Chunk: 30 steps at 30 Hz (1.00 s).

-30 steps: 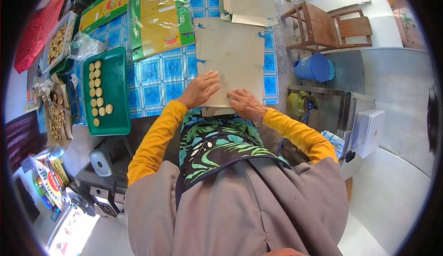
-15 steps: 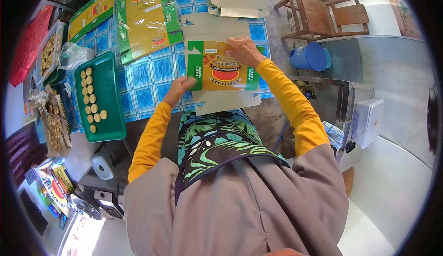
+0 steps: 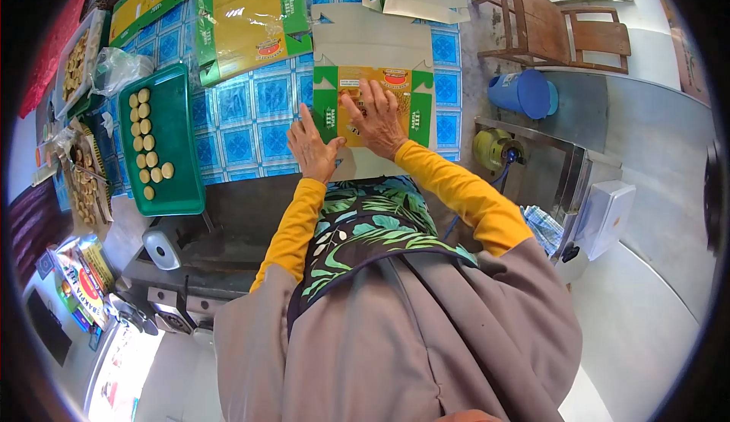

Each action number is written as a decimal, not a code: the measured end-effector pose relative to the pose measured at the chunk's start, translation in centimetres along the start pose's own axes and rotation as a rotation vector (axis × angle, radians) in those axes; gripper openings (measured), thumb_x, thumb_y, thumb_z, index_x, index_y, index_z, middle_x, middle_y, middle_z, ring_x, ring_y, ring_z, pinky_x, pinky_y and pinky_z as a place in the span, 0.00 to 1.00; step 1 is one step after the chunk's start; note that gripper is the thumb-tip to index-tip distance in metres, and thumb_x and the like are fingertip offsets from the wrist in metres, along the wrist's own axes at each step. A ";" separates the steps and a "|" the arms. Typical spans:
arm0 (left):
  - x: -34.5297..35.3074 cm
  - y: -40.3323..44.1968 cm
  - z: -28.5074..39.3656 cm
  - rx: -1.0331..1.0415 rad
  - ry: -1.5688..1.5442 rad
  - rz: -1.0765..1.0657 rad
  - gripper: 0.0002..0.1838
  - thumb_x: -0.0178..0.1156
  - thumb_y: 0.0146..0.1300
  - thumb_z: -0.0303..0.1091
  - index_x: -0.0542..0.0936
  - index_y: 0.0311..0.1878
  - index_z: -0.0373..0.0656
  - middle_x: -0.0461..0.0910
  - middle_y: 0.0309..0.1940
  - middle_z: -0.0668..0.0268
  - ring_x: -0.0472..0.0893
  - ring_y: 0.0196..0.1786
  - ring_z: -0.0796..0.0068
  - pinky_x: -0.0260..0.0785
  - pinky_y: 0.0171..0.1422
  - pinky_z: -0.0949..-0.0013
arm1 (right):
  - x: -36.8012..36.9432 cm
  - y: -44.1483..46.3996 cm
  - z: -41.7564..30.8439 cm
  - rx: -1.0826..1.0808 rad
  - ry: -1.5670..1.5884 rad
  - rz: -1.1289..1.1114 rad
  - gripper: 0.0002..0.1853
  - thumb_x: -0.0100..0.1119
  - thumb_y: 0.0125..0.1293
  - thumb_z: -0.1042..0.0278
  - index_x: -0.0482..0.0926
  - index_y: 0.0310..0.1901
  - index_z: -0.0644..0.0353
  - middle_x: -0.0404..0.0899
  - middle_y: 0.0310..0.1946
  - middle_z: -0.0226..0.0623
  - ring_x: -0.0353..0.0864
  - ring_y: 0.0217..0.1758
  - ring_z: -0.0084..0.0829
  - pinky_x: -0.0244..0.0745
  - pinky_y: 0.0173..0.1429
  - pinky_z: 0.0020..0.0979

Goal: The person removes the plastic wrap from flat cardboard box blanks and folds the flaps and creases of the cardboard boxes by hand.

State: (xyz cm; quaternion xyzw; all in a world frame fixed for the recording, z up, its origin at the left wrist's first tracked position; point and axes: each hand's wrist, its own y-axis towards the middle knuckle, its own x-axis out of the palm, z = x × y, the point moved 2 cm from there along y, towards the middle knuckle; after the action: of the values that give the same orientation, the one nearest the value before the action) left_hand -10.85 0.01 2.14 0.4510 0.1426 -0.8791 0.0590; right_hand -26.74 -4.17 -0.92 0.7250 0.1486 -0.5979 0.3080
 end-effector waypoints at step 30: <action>-0.9 -0.4 -5.4 0.615 -0.456 0.096 0.10 0.63 0.42 0.22 0.74 0.29 0.43 0.74 0.30 0.64 0.74 0.39 0.59 0.67 0.43 0.62 | -6.0 5.1 17.9 0.507 0.512 0.041 0.19 0.63 0.59 0.69 0.78 0.54 0.53 0.79 0.46 0.40 0.73 0.56 0.39 0.66 0.60 0.36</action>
State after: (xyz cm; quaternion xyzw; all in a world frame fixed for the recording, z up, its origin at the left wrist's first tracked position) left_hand -6.23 2.05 -0.10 0.2467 -0.1656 -0.9548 -0.0078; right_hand -39.13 -18.36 4.51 0.9074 0.0533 -0.4085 0.0832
